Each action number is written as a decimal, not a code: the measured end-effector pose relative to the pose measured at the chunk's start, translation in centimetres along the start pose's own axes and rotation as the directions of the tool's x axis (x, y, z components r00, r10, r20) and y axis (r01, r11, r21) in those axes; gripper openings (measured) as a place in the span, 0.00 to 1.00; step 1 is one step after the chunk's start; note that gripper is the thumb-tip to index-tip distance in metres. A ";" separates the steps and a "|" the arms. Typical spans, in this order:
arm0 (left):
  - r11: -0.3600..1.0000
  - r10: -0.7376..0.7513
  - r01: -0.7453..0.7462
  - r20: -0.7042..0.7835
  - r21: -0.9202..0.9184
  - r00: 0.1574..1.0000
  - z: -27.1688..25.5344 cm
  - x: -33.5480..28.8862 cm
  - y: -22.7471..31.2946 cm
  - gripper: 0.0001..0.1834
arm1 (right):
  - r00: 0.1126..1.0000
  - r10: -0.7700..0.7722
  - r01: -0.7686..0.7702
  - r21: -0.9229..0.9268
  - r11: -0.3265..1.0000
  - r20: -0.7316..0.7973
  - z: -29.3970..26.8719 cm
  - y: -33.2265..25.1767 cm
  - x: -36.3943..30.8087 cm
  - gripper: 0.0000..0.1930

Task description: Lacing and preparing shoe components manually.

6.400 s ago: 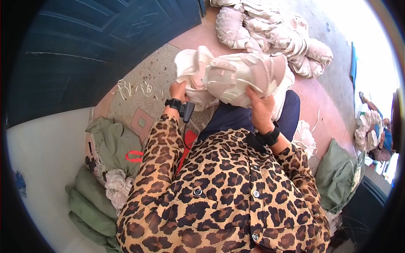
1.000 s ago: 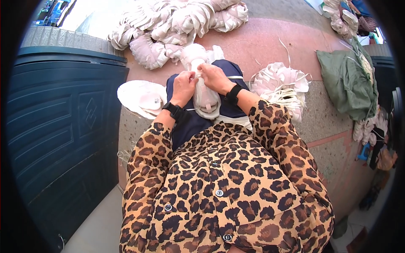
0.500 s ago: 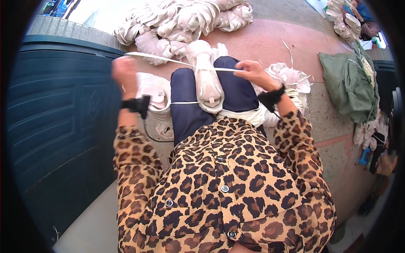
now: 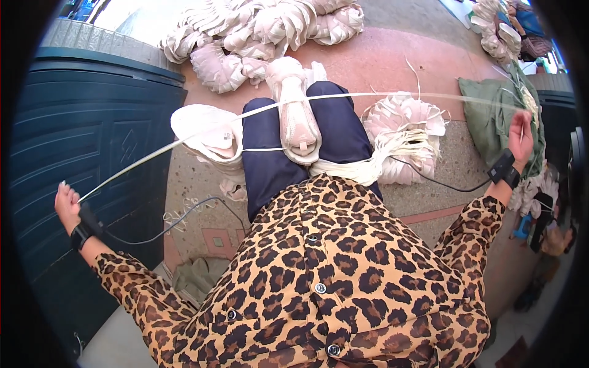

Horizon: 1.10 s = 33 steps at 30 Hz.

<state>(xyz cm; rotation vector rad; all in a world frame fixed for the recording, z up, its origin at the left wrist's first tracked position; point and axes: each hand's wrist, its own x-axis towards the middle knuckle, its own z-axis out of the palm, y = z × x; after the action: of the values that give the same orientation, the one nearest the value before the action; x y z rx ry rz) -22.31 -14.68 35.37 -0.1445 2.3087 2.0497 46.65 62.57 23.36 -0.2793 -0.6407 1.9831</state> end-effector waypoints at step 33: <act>0.486 0.116 -0.762 0.832 0.429 0.542 40.2 -22.5 -22.2 0.10 | 0.656 0.301 0.754 -0.592 -0.284 0.692 11.2 34.5 -6.3 0.08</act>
<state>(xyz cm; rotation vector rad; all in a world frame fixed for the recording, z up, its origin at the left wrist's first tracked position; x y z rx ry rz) 1.42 23.45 10.85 1.2784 2.4814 0.6451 18.66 40.85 13.29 -0.2569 -2.5962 0.3330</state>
